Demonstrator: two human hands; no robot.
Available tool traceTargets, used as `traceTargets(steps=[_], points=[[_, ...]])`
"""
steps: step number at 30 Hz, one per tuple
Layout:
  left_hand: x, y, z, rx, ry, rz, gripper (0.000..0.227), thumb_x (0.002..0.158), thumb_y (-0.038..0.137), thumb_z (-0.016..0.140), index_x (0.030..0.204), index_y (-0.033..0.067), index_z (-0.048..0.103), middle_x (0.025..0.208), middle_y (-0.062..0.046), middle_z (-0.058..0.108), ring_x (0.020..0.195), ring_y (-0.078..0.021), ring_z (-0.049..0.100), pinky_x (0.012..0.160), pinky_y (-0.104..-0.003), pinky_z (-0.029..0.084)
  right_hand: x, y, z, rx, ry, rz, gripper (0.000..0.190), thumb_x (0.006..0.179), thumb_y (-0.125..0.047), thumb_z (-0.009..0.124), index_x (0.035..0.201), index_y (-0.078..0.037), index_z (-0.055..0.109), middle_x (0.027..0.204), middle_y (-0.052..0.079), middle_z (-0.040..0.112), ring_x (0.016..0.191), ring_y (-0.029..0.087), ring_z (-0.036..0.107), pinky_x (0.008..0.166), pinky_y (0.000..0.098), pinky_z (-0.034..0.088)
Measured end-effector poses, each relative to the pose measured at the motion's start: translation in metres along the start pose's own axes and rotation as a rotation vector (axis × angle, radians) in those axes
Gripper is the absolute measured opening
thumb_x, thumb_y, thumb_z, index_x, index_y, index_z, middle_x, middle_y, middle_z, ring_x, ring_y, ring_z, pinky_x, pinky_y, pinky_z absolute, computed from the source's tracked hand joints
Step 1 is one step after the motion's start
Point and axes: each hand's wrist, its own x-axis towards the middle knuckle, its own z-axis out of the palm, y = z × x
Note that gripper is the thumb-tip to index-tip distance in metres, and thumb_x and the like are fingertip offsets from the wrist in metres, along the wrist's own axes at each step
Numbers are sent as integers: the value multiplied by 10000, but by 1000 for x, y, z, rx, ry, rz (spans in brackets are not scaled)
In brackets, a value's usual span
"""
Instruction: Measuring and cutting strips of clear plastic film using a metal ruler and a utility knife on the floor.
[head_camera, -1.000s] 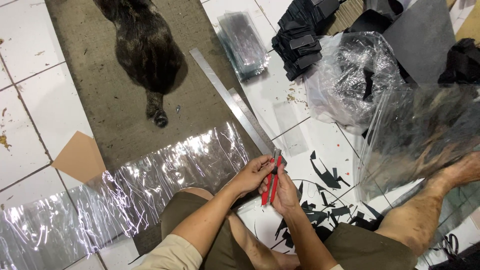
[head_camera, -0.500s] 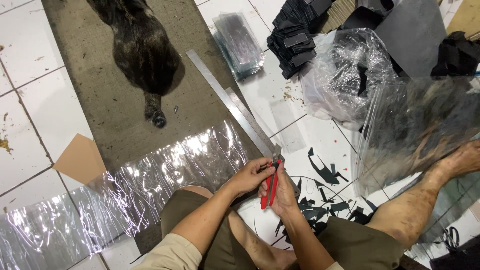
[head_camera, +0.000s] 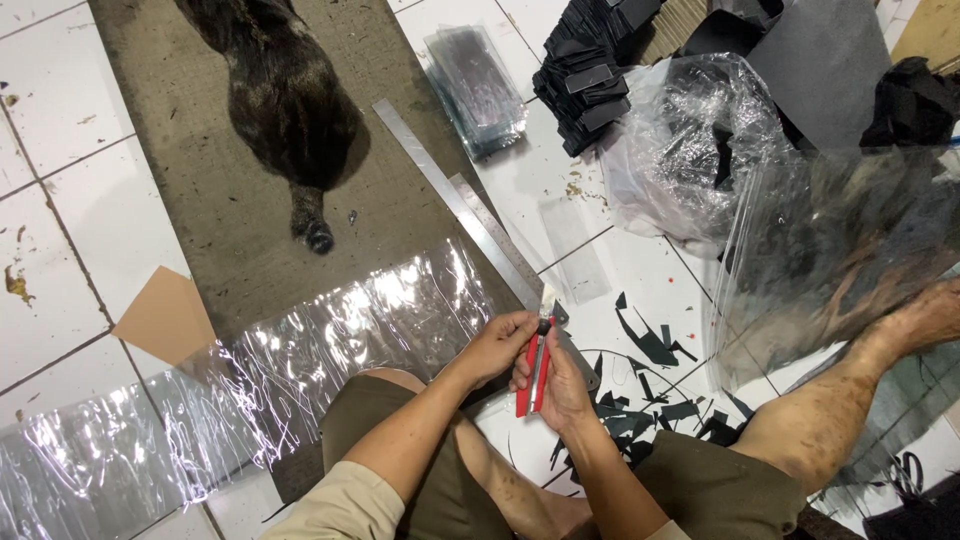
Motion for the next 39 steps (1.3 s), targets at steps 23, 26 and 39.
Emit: traceTargets(steps=[23, 26, 39], points=[[1, 4, 0, 68, 7, -13, 340, 1040, 320, 601, 1278, 77, 623, 561, -293, 607, 453, -306, 675, 378, -345, 592, -1, -9, 13, -11, -5, -7, 698, 952, -766, 446, 784, -102, 578, 526, 68, 478, 436, 225, 550, 530, 429, 593], [3, 0, -1, 79, -12, -3, 348, 1021, 287, 626, 1286, 61, 613, 551, -269, 599, 440, -281, 665, 368, -318, 581, 1, -11, 10, 10, -18, -4, 737, 941, -792, 426, 836, -88, 619, 550, 91, 516, 470, 251, 591, 564, 452, 616], [16, -19, -7, 71, -10, -13, 334, 1030, 403, 621, 1092, 85, 700, 520, -267, 578, 423, -293, 656, 353, -345, 569, -3, -12, 8, -14, -27, 51, 794, 902, -828, 437, 869, -57, 623, 556, 105, 514, 477, 270, 585, 569, 483, 618]])
